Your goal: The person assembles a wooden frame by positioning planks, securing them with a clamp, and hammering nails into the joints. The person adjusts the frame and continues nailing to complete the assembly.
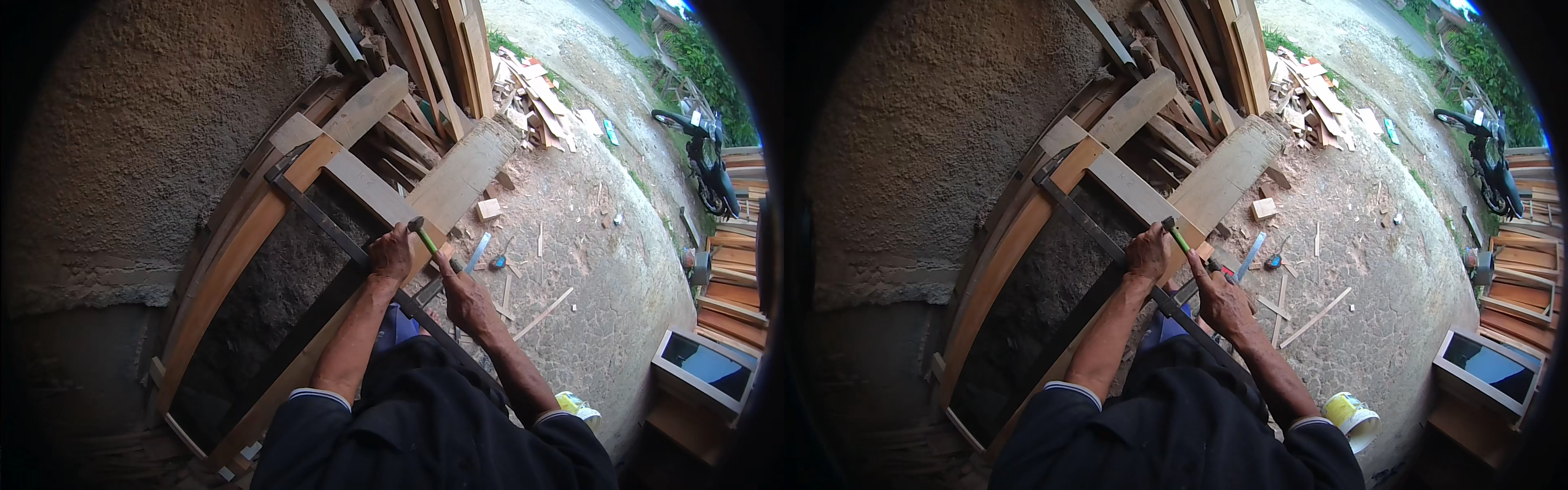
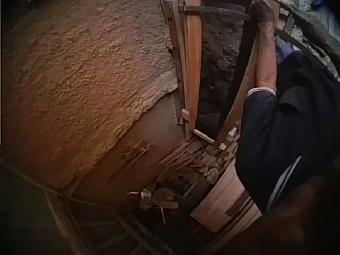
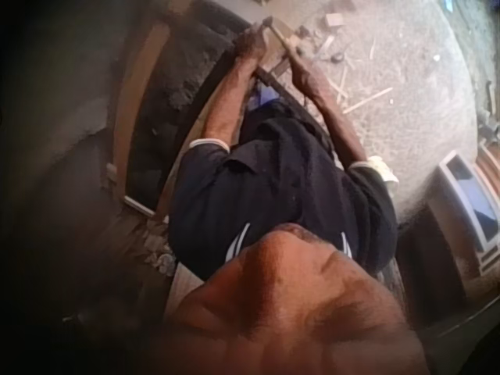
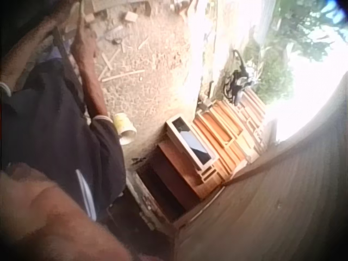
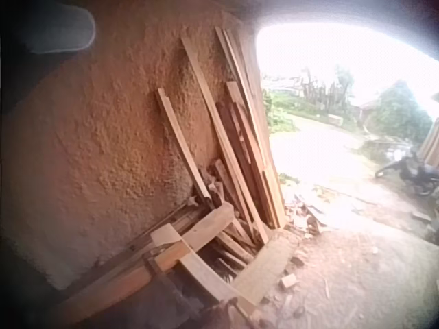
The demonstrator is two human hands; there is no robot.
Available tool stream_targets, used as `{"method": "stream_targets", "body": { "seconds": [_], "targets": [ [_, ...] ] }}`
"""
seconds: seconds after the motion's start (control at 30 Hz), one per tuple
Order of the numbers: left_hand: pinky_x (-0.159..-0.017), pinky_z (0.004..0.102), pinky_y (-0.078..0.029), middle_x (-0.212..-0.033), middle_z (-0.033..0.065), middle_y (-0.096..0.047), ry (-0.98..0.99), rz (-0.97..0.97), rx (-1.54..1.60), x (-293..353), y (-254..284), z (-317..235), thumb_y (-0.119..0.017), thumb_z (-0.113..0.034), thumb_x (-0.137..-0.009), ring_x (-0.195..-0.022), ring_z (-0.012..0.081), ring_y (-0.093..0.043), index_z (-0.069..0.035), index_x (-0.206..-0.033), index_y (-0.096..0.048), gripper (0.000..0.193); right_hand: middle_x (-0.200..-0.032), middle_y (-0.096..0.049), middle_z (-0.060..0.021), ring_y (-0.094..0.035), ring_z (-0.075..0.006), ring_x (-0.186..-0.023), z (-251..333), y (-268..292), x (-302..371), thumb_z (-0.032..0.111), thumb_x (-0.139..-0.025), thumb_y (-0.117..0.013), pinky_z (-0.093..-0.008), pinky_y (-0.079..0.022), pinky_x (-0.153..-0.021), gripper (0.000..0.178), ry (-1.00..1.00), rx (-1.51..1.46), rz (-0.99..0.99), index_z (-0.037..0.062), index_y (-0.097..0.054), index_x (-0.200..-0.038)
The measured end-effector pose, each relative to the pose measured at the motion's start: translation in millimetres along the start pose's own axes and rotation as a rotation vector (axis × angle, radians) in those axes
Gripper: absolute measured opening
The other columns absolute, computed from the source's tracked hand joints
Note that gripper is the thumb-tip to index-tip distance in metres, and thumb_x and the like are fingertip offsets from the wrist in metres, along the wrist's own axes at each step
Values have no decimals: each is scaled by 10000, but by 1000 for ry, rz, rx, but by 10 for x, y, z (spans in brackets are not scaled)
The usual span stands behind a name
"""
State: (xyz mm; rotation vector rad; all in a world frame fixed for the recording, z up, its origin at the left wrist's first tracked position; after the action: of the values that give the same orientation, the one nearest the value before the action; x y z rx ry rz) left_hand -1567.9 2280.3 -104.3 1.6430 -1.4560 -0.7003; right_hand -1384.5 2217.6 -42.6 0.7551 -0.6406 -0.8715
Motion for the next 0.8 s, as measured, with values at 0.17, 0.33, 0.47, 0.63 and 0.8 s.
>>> {"method": "stream_targets", "body": {
  "seconds": [0.17,0.33,0.47,0.63,0.8],
  "targets": [
    [-766,530,-561,-915,198,-734,18,28,34,35,36,-5,-584,-273,-960,-899,433,-708,-95,-1080,-643,223,-828,-578,-215,-632,-401,-700,-9,2,-8,9,-916,-458,-528,-500,-636,782,-3,-47,-13,213,-208,-1628],
    [-744,505,-569,-917,201,-734,22,-127,104,-118,411,129,-565,-320,-983,-885,421,-714,-98,-1055,-687,263,-829,-575,-219,-631,-403,-701,-45,-7,26,-2,-908,-483,-528,-499,-630,805,21,-49,-86,204,-196,-1631],
    [-695,481,-565,-864,184,-733,-50,-182,35,-611,574,70,-575,-424,-990,-837,405,-717,-96,-1000,-709,354,-852,-576,-224,-633,-406,-707,-29,-41,46,-10,-896,-494,-523,-508,-638,828,39,-58,-113,200,-181,-1634],
    [-635,463,-555,-764,133,-717,-313,-194,-157,-1061,360,-125,-603,-437,-973,-736,361,-712,-114,-805,-724,384,-857,-559,-228,-616,-417,-736,25,-51,8,-42,-889,-480,-517,-494,-667,814,-26,-12,10,181,-204,-1621],
    [-588,443,-540,-682,101,-671,-444,-380,-154,-1049,235,-57,-650,-383,-936,-653,315,-687,-124,-614,-660,414,-854,-551,-236,-611,-431,-757,88,20,8,-56,-872,-477,-530,-480,-677,815,-40,20,-2,177,-225,-1612]
  ]
}}
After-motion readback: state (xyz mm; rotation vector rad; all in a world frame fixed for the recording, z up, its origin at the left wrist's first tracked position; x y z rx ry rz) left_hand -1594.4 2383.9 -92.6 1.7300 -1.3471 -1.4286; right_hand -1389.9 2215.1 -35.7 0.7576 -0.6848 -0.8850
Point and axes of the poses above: each hand's wrist, its own x-axis away from the middle knuckle, its own y-axis out of the back of the hand, z = x × y, the point moved 6 cm from there along -x, towards the middle knuckle
